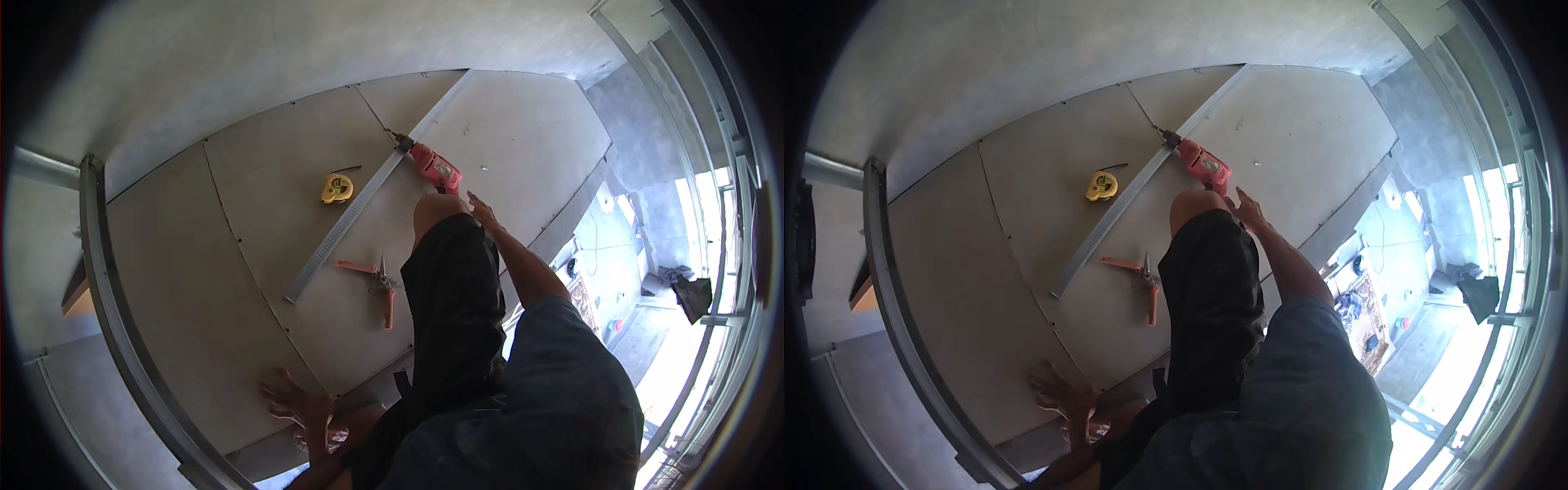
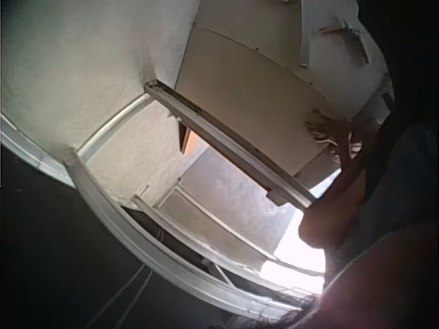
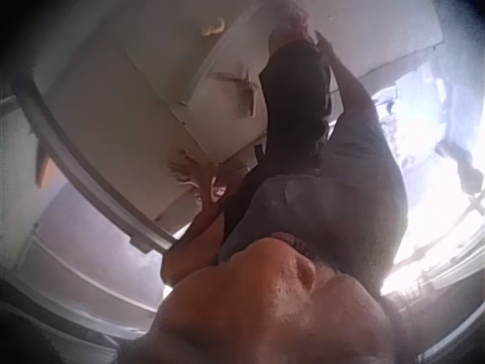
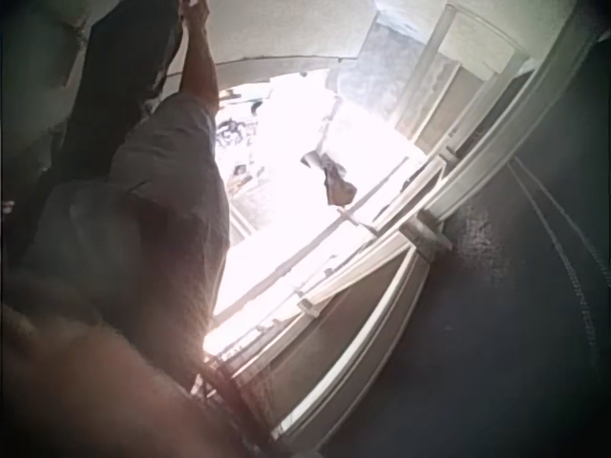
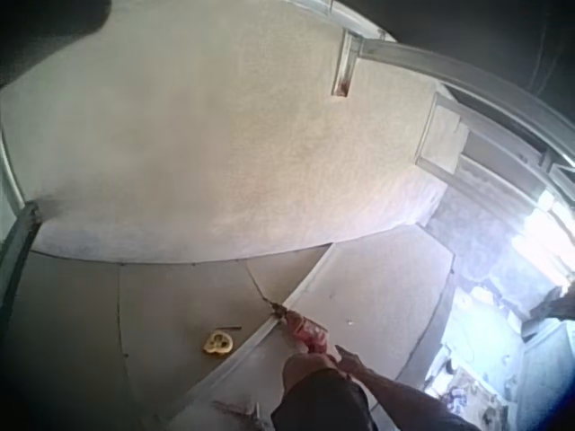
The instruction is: The person uses a power drill to create holes in a ceiling panel and then inserts screws by hand to secure the board to the structure.
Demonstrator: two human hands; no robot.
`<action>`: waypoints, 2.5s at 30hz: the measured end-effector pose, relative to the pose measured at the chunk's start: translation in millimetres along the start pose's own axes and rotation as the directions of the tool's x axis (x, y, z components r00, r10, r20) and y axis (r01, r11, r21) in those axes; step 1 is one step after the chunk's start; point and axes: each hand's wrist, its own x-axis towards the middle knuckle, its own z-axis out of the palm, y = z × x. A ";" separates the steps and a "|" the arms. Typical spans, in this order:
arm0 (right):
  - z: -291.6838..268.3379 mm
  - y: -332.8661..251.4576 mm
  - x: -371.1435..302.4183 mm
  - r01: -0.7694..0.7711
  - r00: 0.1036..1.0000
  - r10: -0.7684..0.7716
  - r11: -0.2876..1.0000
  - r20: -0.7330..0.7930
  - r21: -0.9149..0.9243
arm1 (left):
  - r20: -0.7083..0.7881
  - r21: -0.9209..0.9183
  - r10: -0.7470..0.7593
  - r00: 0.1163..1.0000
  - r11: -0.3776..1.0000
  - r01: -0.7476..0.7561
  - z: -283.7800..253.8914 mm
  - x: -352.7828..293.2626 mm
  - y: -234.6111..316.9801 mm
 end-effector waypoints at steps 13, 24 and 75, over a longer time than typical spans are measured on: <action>-58.5 -18.3 36.9 0.004 0.997 -0.043 0.858 0.063 0.513 | -0.055 -0.104 0.031 0.998 0.994 -0.036 -6.7 -0.1 -4.2; -71.4 -214.0 108.8 0.101 0.954 -0.096 0.995 0.284 -0.004 | 0.125 -0.106 -0.053 0.991 0.992 0.066 -29.1 -1.5 2.0; -129.4 -431.9 -238.5 0.270 0.345 -0.598 0.802 0.724 0.533 | 0.052 -0.221 0.008 0.999 0.975 0.004 -25.2 -2.9 -6.9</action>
